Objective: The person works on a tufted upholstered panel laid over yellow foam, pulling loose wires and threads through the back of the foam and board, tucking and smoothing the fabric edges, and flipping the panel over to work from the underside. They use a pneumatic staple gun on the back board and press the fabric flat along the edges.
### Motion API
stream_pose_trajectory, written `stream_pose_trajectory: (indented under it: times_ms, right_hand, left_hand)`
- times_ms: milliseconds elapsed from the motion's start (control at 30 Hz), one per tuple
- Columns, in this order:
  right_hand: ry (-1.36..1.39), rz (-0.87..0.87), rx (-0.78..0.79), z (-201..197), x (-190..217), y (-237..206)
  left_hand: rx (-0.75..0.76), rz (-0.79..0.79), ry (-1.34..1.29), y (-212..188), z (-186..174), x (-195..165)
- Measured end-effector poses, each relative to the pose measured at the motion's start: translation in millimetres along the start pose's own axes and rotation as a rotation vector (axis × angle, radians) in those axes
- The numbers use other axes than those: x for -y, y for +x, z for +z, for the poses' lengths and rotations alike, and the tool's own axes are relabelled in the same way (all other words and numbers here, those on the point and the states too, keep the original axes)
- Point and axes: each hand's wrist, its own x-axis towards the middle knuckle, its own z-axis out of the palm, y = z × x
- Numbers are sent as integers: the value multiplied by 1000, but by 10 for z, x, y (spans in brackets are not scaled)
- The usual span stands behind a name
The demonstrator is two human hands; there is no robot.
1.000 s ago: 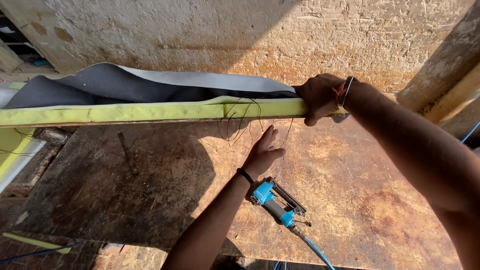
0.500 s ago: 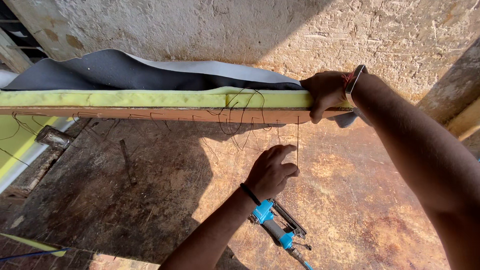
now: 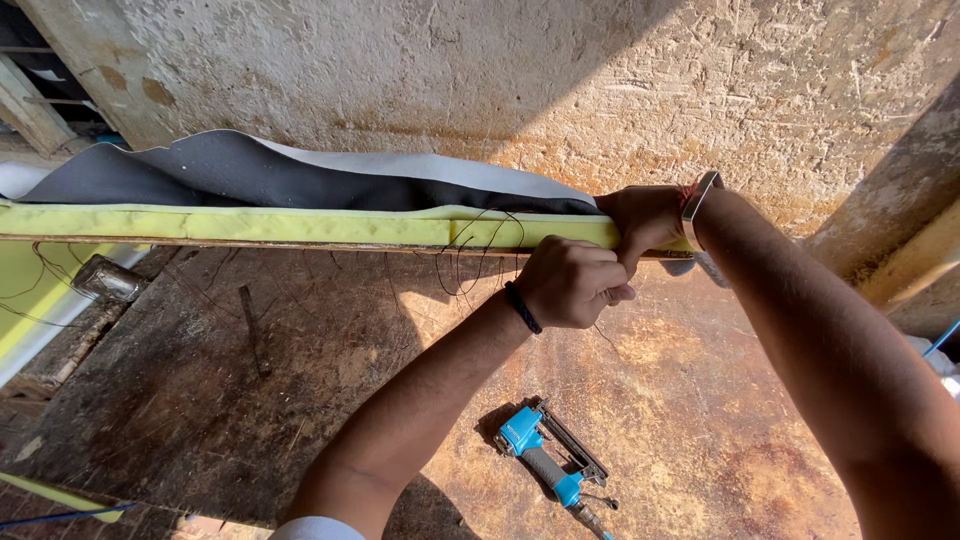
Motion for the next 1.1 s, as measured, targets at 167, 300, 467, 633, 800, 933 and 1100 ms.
stream_pose_trajectory:
  times_ms: [167,300,467,633,800,933,1100]
  right_hand:
    - [-89,116,-194,-55,-41,-57]
    - [140,-280,-1475,453,-502,204]
    - [268,270,-465,2533,-763,973]
    - [123,226,119,4207,-778,1190]
    - [368,437,65,4450,-659,1387]
    - [852,478,-138,3892,-742,1505]
    - [843,269,-779,2657,-748,1205]
  left_hand:
    - [-46,-104,-326,230,-54,347]
    - [-55,-174,-376,560,-109,783]
    - [-45,-194,-398,966,-200,1272]
    - [-44,-209,-418,1174,-178,1545]
    - [-7,-240,-459,1257,-171,1665]
    - [29,-309,-474,1309,-234,1647]
    - [20,-307,-517,1331,-272,1580]
